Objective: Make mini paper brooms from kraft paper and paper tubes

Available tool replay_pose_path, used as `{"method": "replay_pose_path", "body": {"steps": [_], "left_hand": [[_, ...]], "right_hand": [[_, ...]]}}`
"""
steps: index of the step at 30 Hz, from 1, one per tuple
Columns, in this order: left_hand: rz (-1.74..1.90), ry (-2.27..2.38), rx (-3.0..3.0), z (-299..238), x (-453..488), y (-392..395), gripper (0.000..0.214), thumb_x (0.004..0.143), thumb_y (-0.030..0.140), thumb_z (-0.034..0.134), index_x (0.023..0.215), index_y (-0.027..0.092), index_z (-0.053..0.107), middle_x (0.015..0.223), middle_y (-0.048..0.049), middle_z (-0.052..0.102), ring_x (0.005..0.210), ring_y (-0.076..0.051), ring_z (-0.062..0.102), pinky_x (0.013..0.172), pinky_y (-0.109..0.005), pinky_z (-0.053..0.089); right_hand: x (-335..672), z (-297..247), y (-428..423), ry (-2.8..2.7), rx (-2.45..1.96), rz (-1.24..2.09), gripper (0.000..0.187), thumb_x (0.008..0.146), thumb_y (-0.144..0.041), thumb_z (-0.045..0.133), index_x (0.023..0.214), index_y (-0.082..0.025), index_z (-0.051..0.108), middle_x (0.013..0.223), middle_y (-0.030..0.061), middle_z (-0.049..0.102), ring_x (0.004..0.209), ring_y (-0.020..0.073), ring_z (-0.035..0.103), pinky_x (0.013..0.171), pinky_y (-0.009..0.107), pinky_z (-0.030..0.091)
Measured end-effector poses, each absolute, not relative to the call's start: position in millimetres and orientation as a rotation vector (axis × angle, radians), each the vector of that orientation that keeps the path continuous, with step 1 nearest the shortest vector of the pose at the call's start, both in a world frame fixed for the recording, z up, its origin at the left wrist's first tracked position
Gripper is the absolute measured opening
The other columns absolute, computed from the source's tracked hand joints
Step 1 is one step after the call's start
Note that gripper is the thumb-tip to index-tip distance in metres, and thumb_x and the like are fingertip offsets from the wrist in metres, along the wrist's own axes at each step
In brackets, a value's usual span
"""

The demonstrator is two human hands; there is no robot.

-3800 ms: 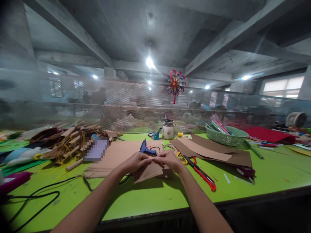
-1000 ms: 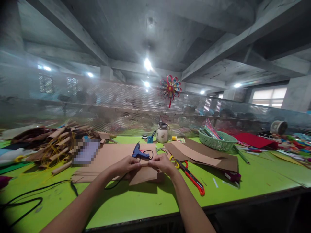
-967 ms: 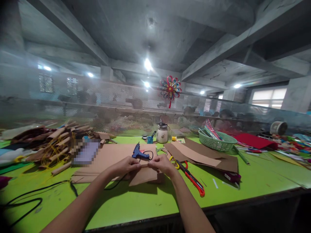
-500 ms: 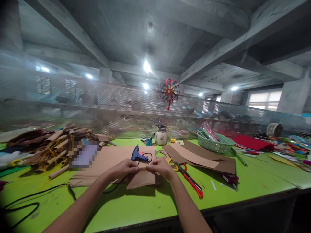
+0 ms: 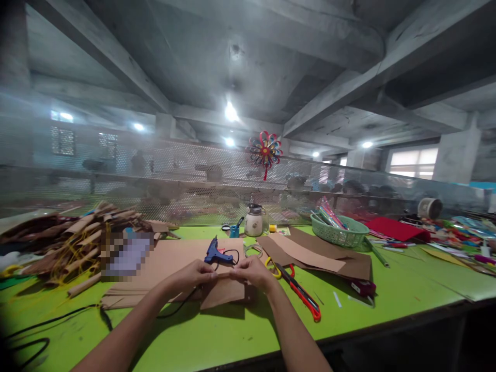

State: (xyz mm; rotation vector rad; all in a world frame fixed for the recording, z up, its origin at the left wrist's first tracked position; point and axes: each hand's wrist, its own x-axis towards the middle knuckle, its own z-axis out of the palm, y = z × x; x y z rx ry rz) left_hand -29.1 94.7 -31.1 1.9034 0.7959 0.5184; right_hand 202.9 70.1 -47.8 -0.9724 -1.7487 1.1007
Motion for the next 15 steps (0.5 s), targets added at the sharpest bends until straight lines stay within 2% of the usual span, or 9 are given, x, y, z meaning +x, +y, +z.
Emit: {"method": "replay_pose_path", "body": {"steps": [6,15], "left_hand": [[0.468,0.831,1.771,-32.6,-33.3,94.0,0.06,0.061,0.071,0.066,0.068,0.013,0.057,0.053,-0.0004,0.053,0.045,-0.012,0.047,0.047,-0.026,0.037],[0.482,0.772,1.627,-33.9,-36.5,99.0,0.055,0.057,0.065,0.074,0.061,0.013,0.055,0.048,0.0032,0.046,0.042,-0.01,0.047,0.045,-0.026,0.042]], "right_hand": [[204.1,-49.6,71.3,-1.739,-0.982,1.086,0.039,0.069,-0.049,0.076,0.063,-0.011,0.068,0.047,-0.0027,0.049,0.044,0.0066,0.036,0.044,0.021,0.023],[203.6,-49.2,70.1,-1.711,-0.967,1.08,0.037,0.07,-0.047,0.076,0.065,-0.01,0.07,0.048,-0.0017,0.052,0.043,0.0077,0.04,0.045,0.022,0.027]]}}
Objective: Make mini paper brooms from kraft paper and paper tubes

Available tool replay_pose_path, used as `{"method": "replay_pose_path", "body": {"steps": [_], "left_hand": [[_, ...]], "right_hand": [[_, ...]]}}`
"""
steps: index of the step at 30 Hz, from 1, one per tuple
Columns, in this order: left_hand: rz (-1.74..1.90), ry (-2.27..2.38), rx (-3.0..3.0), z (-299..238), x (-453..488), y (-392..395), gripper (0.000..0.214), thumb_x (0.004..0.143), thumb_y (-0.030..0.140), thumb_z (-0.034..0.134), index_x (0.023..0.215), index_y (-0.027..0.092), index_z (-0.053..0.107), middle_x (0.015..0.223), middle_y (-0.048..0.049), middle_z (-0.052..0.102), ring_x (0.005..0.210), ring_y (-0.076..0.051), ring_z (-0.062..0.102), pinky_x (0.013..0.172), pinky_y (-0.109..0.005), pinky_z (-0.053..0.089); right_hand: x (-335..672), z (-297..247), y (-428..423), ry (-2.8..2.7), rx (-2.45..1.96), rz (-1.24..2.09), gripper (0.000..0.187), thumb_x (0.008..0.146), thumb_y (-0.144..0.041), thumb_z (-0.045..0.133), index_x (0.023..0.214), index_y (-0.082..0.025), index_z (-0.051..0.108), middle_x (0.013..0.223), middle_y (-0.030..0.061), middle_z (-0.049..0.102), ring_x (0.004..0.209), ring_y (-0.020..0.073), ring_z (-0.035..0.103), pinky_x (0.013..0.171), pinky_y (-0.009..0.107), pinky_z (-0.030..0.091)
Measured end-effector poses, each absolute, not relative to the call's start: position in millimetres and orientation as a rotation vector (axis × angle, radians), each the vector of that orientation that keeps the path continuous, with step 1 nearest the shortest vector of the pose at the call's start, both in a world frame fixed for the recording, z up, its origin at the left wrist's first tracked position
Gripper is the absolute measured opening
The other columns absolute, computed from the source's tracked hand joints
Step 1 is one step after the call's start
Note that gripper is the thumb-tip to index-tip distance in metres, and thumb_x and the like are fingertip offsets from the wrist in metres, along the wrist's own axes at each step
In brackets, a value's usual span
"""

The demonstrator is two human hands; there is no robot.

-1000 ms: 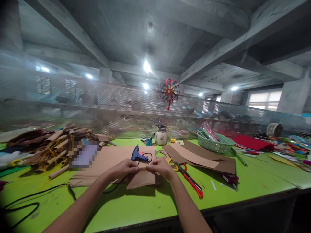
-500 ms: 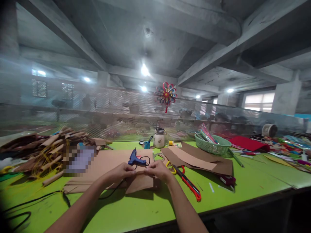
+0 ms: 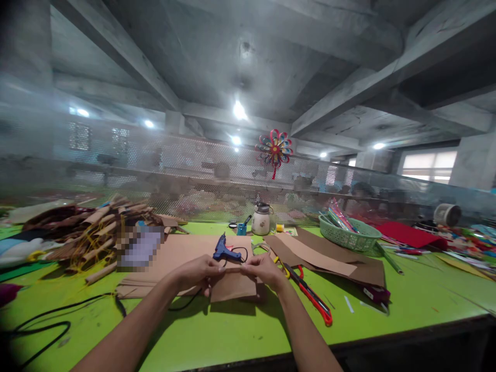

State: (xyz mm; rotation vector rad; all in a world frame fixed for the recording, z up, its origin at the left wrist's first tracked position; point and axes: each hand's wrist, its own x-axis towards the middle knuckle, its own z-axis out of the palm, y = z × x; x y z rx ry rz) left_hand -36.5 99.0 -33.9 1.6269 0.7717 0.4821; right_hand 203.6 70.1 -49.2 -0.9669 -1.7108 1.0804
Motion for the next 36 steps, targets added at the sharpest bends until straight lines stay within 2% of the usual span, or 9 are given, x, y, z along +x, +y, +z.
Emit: {"method": "replay_pose_path", "body": {"steps": [10,18,24,27,32,36], "left_hand": [[0.524,0.747,1.611,-29.9,-33.5,95.3,0.053,0.058,0.061,0.076,0.063,0.012,0.059,0.052,0.003,0.048,0.044,-0.009,0.045,0.046,-0.025,0.041],[0.542,0.711,1.704,-25.9,-30.7,91.5,0.051,0.065,0.063,0.07,0.062,0.014,0.055,0.051,0.0049,0.044,0.043,-0.008,0.042,0.045,-0.023,0.038],[0.562,0.752,1.768,-22.0,-31.7,89.5,0.051,0.069,0.062,0.068,0.07,0.011,0.061,0.05,0.0032,0.048,0.042,-0.009,0.044,0.044,-0.023,0.035],[0.583,0.776,1.772,-22.3,-30.6,88.0,0.05,0.068,0.06,0.07,0.077,0.011,0.065,0.049,0.0042,0.047,0.043,-0.008,0.041,0.043,-0.021,0.029],[0.592,0.807,1.746,-26.4,-25.5,86.0,0.053,0.068,0.065,0.067,0.062,0.014,0.055,0.047,0.0049,0.042,0.041,-0.008,0.036,0.042,-0.022,0.022],[0.595,0.796,1.78,-26.6,-25.6,86.1,0.054,0.066,0.065,0.068,0.059,0.014,0.052,0.044,0.0059,0.039,0.041,-0.008,0.034,0.043,-0.023,0.023]], "right_hand": [[205.6,-46.2,70.8,-1.709,-0.959,1.055,0.036,0.07,-0.046,0.077,0.066,-0.011,0.071,0.051,-0.0014,0.054,0.047,0.008,0.042,0.048,0.022,0.03],[208.3,-41.3,71.0,-1.692,-1.002,1.046,0.039,0.065,-0.05,0.078,0.062,-0.012,0.068,0.047,-0.0041,0.049,0.042,0.0066,0.039,0.042,0.02,0.03],[208.5,-42.4,71.6,-1.695,-1.02,1.052,0.041,0.064,-0.053,0.078,0.064,-0.013,0.068,0.046,-0.0052,0.047,0.041,0.0059,0.039,0.04,0.019,0.03],[208.3,-44.3,73.0,-1.707,-1.03,1.058,0.041,0.064,-0.052,0.078,0.063,-0.012,0.067,0.047,-0.005,0.047,0.04,0.0052,0.037,0.039,0.018,0.028],[208.5,-46.7,74.1,-1.72,-1.033,1.053,0.041,0.065,-0.051,0.078,0.063,-0.012,0.068,0.046,-0.0047,0.048,0.04,0.0048,0.035,0.039,0.018,0.027],[207.3,-46.6,72.0,-1.742,-1.015,1.075,0.042,0.068,-0.052,0.075,0.064,-0.011,0.067,0.05,-0.0026,0.052,0.045,0.0064,0.042,0.044,0.019,0.032]]}}
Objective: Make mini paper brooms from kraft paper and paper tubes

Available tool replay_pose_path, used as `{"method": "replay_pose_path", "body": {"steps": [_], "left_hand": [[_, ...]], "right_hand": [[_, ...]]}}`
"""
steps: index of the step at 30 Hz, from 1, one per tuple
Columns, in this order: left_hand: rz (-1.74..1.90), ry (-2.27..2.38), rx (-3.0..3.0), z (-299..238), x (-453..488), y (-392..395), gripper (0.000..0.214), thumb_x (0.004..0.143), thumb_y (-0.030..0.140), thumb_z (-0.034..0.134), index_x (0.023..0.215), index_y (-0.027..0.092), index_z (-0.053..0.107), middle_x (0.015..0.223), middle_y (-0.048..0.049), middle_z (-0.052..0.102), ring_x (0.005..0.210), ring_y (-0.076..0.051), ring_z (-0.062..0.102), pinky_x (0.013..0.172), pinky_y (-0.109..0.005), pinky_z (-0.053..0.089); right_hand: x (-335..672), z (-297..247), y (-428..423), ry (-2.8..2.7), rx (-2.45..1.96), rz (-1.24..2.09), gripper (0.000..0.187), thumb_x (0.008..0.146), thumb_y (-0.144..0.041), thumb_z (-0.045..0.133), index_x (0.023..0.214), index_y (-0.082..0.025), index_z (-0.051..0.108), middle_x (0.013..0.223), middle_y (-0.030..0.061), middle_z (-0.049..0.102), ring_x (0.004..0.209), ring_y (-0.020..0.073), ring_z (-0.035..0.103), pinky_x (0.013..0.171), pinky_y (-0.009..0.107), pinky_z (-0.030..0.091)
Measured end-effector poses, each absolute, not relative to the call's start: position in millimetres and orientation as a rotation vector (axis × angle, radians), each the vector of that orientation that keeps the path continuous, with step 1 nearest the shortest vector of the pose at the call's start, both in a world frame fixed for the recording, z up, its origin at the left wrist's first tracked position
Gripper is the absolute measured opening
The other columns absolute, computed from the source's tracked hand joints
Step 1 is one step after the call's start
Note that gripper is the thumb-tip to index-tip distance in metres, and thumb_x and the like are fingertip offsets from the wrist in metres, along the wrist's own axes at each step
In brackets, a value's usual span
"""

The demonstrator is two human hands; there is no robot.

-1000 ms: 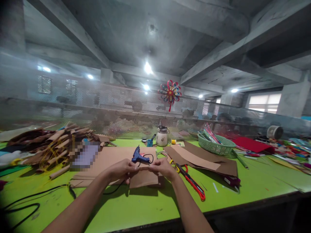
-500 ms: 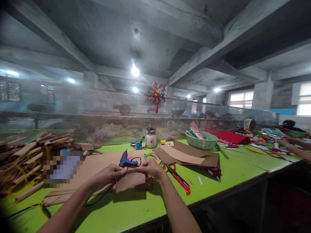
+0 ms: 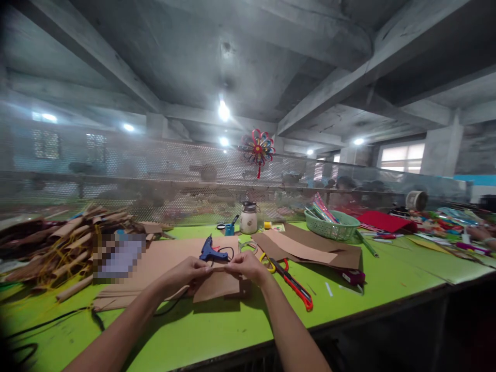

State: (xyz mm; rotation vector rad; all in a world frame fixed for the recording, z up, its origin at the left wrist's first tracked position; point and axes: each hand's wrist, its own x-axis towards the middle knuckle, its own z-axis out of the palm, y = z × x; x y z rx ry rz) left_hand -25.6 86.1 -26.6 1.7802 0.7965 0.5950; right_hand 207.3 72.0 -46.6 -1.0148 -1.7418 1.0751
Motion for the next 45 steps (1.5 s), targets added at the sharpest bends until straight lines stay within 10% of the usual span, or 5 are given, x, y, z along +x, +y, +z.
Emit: {"method": "replay_pose_path", "body": {"steps": [45], "left_hand": [[0.532,0.822,1.987,-35.5,-19.6,95.6,0.049,0.071,0.061,0.065,0.066,0.012,0.06,0.053,0.0036,0.04,0.05,-0.008,0.03,0.048,-0.023,0.019]], "right_hand": [[188.5,-45.7,61.7,-1.829,-0.995,1.152,0.045,0.066,-0.055,0.075,0.063,-0.012,0.066,0.047,-0.0031,0.052,0.042,0.0069,0.043,0.043,0.02,0.03]]}}
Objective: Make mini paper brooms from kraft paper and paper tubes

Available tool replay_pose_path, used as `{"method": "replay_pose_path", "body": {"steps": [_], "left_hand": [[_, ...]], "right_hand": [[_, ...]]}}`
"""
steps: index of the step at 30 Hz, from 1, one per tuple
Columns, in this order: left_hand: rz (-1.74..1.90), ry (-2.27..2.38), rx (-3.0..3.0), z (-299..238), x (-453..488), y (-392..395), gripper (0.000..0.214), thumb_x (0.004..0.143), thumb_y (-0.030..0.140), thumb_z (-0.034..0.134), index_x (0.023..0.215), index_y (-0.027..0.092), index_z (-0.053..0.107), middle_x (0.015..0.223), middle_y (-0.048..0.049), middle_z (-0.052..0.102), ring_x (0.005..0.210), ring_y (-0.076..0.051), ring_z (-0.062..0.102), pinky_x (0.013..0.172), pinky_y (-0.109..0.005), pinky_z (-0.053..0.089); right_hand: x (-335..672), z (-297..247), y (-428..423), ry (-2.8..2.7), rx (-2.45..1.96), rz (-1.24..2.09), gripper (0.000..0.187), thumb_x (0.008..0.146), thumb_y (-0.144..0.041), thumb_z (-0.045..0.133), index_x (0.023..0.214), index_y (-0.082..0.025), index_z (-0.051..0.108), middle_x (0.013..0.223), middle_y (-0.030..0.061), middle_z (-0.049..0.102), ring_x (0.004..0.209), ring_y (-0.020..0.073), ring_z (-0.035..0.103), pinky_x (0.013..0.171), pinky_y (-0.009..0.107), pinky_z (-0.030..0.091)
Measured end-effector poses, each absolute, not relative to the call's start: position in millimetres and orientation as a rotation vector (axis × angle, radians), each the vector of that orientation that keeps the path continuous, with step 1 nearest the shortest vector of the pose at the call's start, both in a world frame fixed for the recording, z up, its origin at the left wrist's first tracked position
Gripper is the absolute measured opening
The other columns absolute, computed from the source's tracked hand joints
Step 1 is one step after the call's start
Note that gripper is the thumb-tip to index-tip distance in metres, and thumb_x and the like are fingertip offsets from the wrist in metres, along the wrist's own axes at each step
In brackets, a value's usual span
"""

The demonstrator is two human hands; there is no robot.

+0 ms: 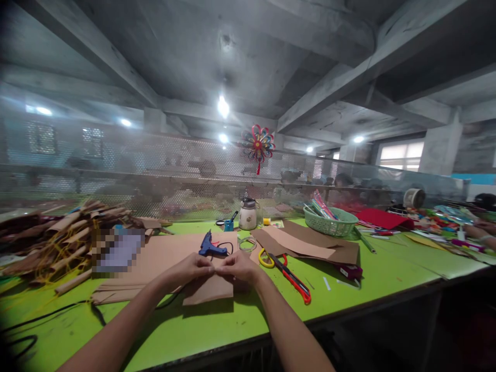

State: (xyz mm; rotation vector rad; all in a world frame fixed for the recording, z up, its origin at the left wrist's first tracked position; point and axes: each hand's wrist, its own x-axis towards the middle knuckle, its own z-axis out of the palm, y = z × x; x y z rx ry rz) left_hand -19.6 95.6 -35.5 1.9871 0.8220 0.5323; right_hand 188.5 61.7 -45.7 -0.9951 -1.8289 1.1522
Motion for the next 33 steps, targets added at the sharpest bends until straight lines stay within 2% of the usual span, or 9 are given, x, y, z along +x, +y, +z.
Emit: {"method": "replay_pose_path", "body": {"steps": [8,14,21,25,30,33], "left_hand": [[0.535,0.841,2.011,-35.4,-22.0,96.4,0.051,0.071,0.063,0.063,0.07,0.012,0.06,0.056,0.0029,0.044,0.05,-0.008,0.034,0.048,-0.022,0.021],[0.525,0.839,1.992,-32.8,-19.8,92.5,0.054,0.07,0.066,0.062,0.068,0.013,0.057,0.052,0.0035,0.044,0.045,-0.009,0.037,0.044,-0.022,0.023],[0.488,0.858,1.955,-28.3,-25.5,95.1,0.054,0.066,0.066,0.066,0.072,0.013,0.057,0.053,0.0034,0.046,0.047,-0.01,0.04,0.046,-0.022,0.028],[0.48,0.872,1.94,-24.0,-30.0,94.4,0.052,0.062,0.064,0.067,0.069,0.013,0.055,0.052,0.0035,0.046,0.047,-0.01,0.04,0.047,-0.023,0.027],[0.527,0.894,1.949,-23.7,-30.0,95.1,0.045,0.061,0.057,0.068,0.066,0.014,0.054,0.052,0.0043,0.044,0.048,-0.01,0.038,0.048,-0.024,0.025],[0.553,0.924,1.956,-26.9,-27.4,98.0,0.042,0.061,0.054,0.068,0.065,0.014,0.054,0.052,0.0047,0.043,0.048,-0.01,0.037,0.048,-0.024,0.024]], "right_hand": [[188.1,-45.5,61.8,-1.795,-0.999,1.136,0.041,0.065,-0.05,0.078,0.075,-0.01,0.072,0.06,0.002,0.063,0.053,0.0096,0.053,0.052,0.022,0.041],[187.9,-49.6,65.9,-1.757,-0.999,1.071,0.039,0.063,-0.048,0.08,0.067,-0.01,0.07,0.049,-0.0023,0.055,0.044,0.0069,0.044,0.043,0.02,0.032],[189.6,-50.5,66.7,-1.735,-0.996,1.06,0.039,0.065,-0.049,0.078,0.063,-0.011,0.067,0.046,-0.0036,0.051,0.042,0.0063,0.04,0.043,0.02,0.029],[190.9,-53.6,68.7,-1.728,-1.008,1.054,0.038,0.067,-0.048,0.076,0.064,-0.012,0.068,0.047,-0.003,0.052,0.044,0.0065,0.041,0.045,0.02,0.029],[191.2,-56.9,71.8,-1.699,-0.986,1.076,0.039,0.065,-0.049,0.077,0.074,-0.012,0.07,0.056,-0.0005,0.059,0.048,0.0083,0.047,0.048,0.021,0.035],[192.3,-58.1,74.5,-1.671,-0.982,1.061,0.037,0.064,-0.047,0.079,0.073,-0.012,0.069,0.053,-0.0021,0.056,0.045,0.0073,0.044,0.047,0.021,0.033]]}}
